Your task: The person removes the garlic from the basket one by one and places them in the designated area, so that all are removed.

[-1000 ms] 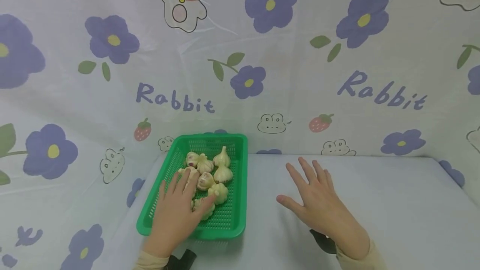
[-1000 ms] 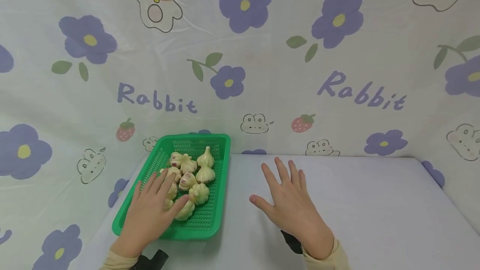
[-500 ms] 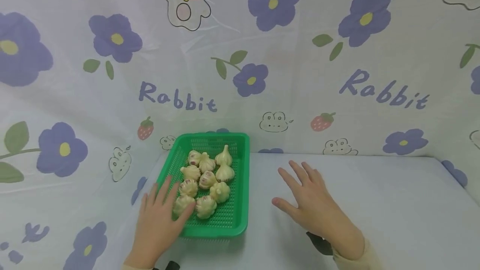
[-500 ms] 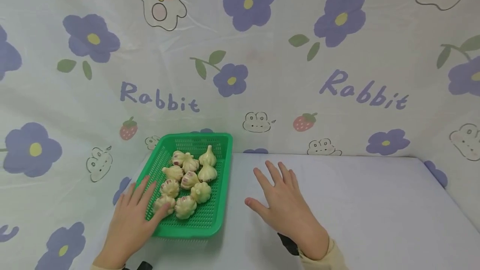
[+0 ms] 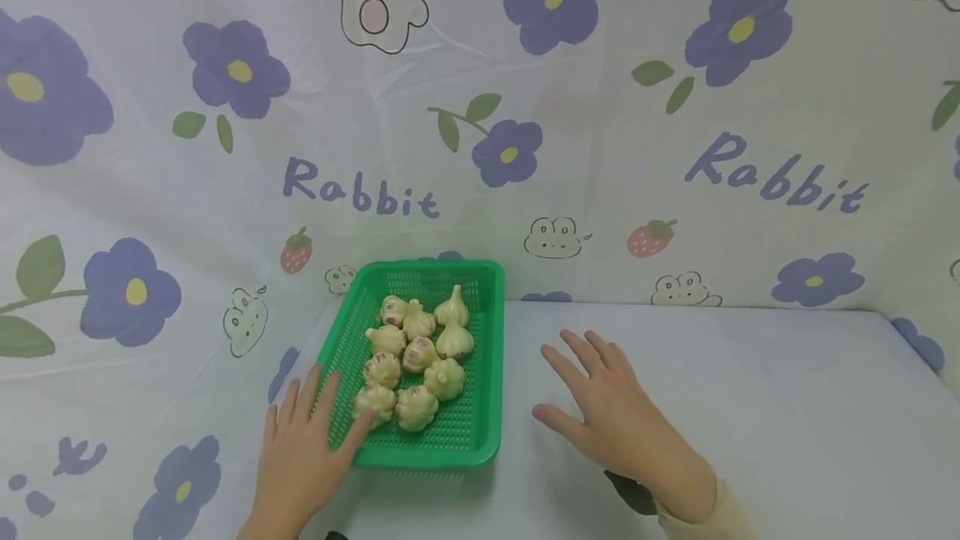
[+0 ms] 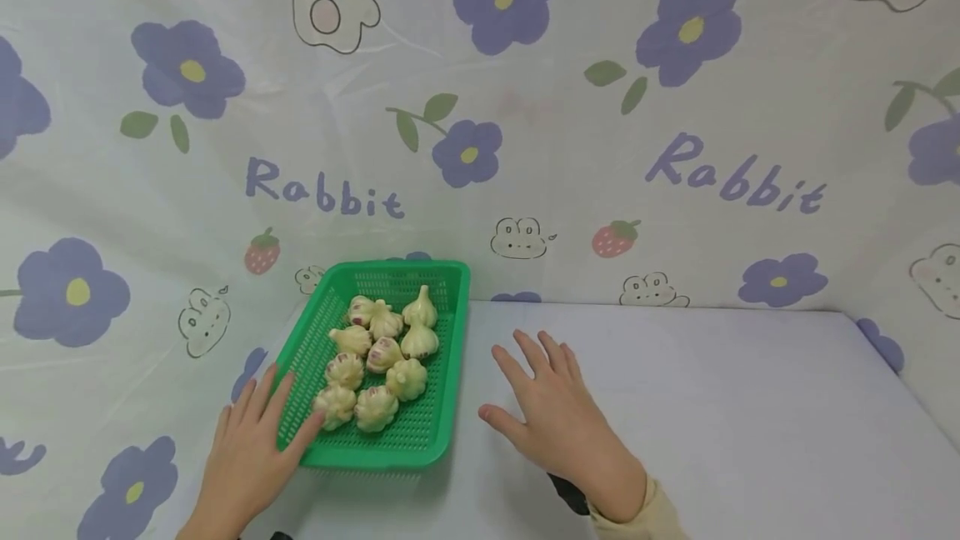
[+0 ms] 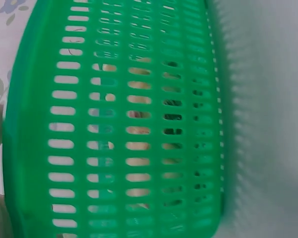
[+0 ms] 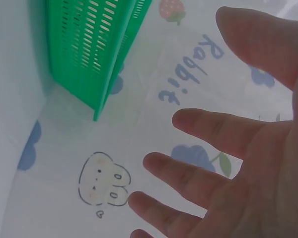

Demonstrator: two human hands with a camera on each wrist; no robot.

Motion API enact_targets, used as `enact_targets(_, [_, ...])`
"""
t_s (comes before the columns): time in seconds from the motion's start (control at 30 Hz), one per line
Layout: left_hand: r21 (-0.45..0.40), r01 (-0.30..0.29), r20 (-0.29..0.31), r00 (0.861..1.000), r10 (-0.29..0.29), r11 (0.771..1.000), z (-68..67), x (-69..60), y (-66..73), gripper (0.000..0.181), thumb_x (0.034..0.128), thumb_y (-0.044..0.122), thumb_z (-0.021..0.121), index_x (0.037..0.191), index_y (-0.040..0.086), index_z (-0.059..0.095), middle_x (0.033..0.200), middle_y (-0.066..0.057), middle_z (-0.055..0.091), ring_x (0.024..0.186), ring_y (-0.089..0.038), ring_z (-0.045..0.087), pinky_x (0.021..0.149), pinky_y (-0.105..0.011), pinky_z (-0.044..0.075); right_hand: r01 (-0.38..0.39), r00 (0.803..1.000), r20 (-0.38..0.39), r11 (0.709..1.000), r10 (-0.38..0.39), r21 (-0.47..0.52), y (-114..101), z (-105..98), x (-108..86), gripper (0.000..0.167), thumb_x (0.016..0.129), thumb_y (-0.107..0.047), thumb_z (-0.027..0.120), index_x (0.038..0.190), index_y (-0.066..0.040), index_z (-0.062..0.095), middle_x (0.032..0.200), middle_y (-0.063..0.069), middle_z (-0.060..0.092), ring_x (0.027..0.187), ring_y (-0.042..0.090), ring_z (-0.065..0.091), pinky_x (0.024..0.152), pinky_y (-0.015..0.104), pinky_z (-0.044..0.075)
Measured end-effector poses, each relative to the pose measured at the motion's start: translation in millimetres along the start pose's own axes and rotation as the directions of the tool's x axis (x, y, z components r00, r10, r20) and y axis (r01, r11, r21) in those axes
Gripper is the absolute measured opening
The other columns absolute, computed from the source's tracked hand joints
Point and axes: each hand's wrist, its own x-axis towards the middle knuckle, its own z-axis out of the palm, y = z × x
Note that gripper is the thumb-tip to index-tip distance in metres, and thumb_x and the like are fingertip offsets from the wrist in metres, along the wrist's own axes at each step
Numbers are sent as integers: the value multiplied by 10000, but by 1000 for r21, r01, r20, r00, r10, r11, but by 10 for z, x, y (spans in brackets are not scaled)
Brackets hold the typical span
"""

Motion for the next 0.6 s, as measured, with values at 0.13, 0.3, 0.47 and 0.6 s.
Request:
enact_targets(0.13, [-9, 24, 2, 1000, -24, 1000, 29, -20, -33, 857, 1020, 666, 486, 1617, 64, 361, 1706, -234, 227, 1544, -529, 202, 1192, -778, 151, -2, 1000, 24, 1000, 2, 15, -21, 20, 3, 694, 968, -461, 720, 1528, -100, 525, 1607, 216, 438, 1483, 520, 361, 1180, 723, 295])
enact_targets(0.3, [7, 33, -11, 999, -33, 999, 52, -30, -70, 918, 1006, 720, 447, 1619, 44, 343, 1694, -253, 244, 1541, -519, 228, 1190, -769, 182, -19, 998, 61, 999, 16, 44, -59, 44, 9, 706, 974, -484, 703, 1542, -109, 512, 1625, 207, 418, 1500, 509, 337, 1193, 728, 270])
enact_targets(0.47, [29, 42, -12, 999, -42, 999, 50, -46, -83, 946, 990, 745, 447, 1614, 41, 352, 1685, -250, 269, 1533, -510, 256, 1183, -770, 208, -29, 995, 94, 998, 24, 56, -100, 68, 26, 708, 972, -482, 707, 1544, -114, 510, 1627, 202, 418, 1505, 502, 336, 1192, 734, 266])
enact_targets(0.6, [41, 43, -30, 999, -42, 998, 65, -55, -96, 929, 981, 731, 491, 1600, 46, 386, 1671, -244, 309, 1515, -508, 299, 1157, -782, 253, -32, 994, 108, 997, 25, 63, -116, 82, 38, 700, 977, -478, 703, 1546, -119, 509, 1629, 196, 416, 1508, 495, 335, 1193, 734, 263])
